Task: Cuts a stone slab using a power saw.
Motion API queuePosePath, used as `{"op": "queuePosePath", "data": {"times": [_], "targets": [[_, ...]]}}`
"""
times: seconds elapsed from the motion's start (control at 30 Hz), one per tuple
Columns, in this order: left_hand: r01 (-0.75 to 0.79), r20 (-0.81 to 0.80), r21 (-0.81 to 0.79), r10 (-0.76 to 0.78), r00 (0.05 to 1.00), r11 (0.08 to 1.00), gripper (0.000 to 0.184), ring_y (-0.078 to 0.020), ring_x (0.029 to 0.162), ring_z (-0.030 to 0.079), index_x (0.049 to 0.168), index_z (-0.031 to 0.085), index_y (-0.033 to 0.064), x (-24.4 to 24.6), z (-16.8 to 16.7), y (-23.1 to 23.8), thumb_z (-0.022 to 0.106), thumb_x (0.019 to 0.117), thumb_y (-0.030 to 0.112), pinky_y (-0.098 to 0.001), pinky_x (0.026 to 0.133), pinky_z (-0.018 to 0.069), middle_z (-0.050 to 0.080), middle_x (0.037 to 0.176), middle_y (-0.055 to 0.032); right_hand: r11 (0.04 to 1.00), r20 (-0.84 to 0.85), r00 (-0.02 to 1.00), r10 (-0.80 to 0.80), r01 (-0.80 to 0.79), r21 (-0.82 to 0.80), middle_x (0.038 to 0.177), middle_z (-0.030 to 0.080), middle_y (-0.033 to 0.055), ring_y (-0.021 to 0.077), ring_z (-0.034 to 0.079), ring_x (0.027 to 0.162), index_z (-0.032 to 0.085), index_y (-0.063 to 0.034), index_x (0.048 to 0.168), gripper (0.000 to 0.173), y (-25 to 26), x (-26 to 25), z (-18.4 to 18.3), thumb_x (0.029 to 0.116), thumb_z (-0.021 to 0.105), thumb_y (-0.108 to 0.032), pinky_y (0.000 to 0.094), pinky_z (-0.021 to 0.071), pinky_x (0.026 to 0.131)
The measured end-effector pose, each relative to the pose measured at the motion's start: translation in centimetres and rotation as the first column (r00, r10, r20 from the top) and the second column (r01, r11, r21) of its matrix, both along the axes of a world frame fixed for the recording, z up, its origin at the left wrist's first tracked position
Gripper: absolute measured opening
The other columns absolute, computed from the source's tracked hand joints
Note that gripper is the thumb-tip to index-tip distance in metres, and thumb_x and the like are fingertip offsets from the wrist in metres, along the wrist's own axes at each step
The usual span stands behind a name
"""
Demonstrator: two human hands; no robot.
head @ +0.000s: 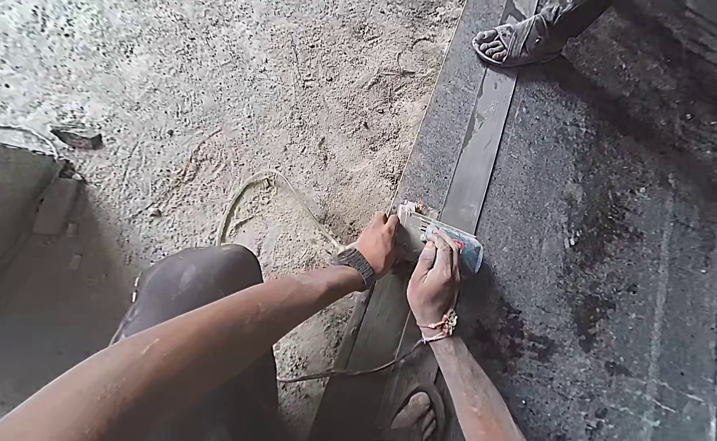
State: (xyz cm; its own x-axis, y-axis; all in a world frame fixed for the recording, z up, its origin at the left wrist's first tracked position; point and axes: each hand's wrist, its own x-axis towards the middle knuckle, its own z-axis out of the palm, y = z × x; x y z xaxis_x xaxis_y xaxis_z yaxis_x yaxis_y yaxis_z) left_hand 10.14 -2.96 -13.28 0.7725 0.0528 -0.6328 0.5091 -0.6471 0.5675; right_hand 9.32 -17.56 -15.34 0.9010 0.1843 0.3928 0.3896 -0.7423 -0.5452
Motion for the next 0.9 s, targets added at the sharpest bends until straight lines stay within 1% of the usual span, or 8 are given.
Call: {"op": "queuePosePath", "data": {"times": [0.1,0.2,0.37,0.53,0.63,0.73,0.8,0.9], "targets": [[0.004,0.003,-0.019,-0.004,1.000,1.000,0.059,-0.0408,0.127,0.057,0.141,0.052,-0.0001,0.3,0.2,0.4,0.075,0.0931,0.025,-0.0530,0.107,0.0485,0.052,0.139,-0.0280,0.996,0.023,0.998,0.061,-0.059,-0.060,0.115,0.072,0.0196,0.0296,0.068,0.116,0.074,0.0053,0.107,0.029,-0.1,0.7,0.2,0.1005,0.049,-0.010,0.0381,0.0534,0.104],[0.018,-0.004,-0.018,-0.018,1.000,1.000,0.059,-0.0420,0.129,0.056,0.144,0.050,-0.0012,0.6,0.6,0.5,0.072,0.0941,0.021,-0.0523,0.108,0.0472,0.050,0.141,-0.0292,0.979,0.023,0.992,0.127,-0.122,-0.163,0.115,0.072,0.0195,0.0291,0.068,0.114,0.074,0.0040,0.105,0.028,-0.3,1.3,0.7,0.0990,0.054,-0.014,0.0370,0.0543,0.103],[0.007,0.008,-0.035,-0.006,1.000,0.999,0.056,-0.0424,0.128,0.056,0.143,0.050,-0.0010,0.8,0.4,0.7,0.070,0.0943,0.018,-0.0524,0.107,0.0481,0.051,0.139,-0.0291,0.889,-0.032,0.963,0.269,-0.261,-0.375,0.111,0.074,0.0147,0.0302,0.071,0.108,0.077,-0.0028,0.103,0.028,-0.7,2.7,1.8,0.0939,0.062,-0.024,0.0404,0.0575,0.095],[0.015,0.018,-0.051,-0.014,1.000,0.999,0.054,-0.0429,0.131,0.054,0.144,0.049,-0.0029,1.0,0.4,1.1,0.067,0.0960,0.016,-0.0524,0.109,0.0467,0.050,0.141,-0.0305,0.830,-0.120,0.945,0.305,-0.325,-0.453,0.110,0.074,0.0127,0.0296,0.071,0.107,0.077,-0.0050,0.103,0.026,0.2,3.6,2.5,0.0940,0.064,-0.025,0.0408,0.0582,0.093],[0.018,0.019,-0.054,-0.017,1.000,0.998,0.055,-0.0433,0.130,0.055,0.143,0.050,-0.0029,1.4,0.5,1.2,0.068,0.0947,0.016,-0.0530,0.108,0.0473,0.051,0.140,-0.0307,0.851,-0.093,0.962,0.255,-0.269,-0.450,0.107,0.075,0.0120,0.0269,0.072,0.104,0.078,-0.0049,0.098,0.025,0.7,3.8,2.5,0.0970,0.057,-0.019,0.0385,0.0586,0.091],[0.015,0.004,-0.050,-0.015,1.000,0.999,0.055,-0.0438,0.131,0.053,0.144,0.049,-0.0029,1.5,0.8,1.2,0.068,0.0942,0.014,-0.0532,0.108,0.0466,0.050,0.141,-0.0311,0.887,-0.034,0.987,0.159,-0.158,-0.435,0.105,0.076,0.0121,0.0272,0.073,0.102,0.078,-0.0033,0.096,0.027,1.5,3.4,2.3,0.0980,0.054,-0.016,0.0395,0.0583,0.093],[0.010,0.004,-0.037,-0.010,1.000,0.999,0.055,-0.0427,0.131,0.054,0.144,0.050,-0.0015,1.6,0.7,1.1,0.067,0.0942,0.012,-0.0513,0.108,0.0478,0.049,0.142,-0.0296,0.893,-0.007,0.996,0.093,-0.086,-0.442,0.106,0.076,0.0123,0.0276,0.073,0.101,0.078,-0.0038,0.098,0.027,2.0,3.5,2.3,0.0982,0.055,-0.016,0.0411,0.0585,0.094],[0.017,-0.011,-0.025,-0.017,1.000,1.000,0.055,-0.0415,0.131,0.055,0.144,0.049,-0.0006,1.8,0.9,0.9,0.067,0.0940,0.012,-0.0498,0.107,0.0489,0.048,0.144,-0.0292,0.909,0.021,0.994,-0.103,0.102,-0.404,0.113,0.073,0.0157,0.0301,0.071,0.105,0.077,-0.0034,0.105,0.026,2.5,3.1,2.3,0.0964,0.063,-0.023,0.0411,0.0572,0.094]]}}
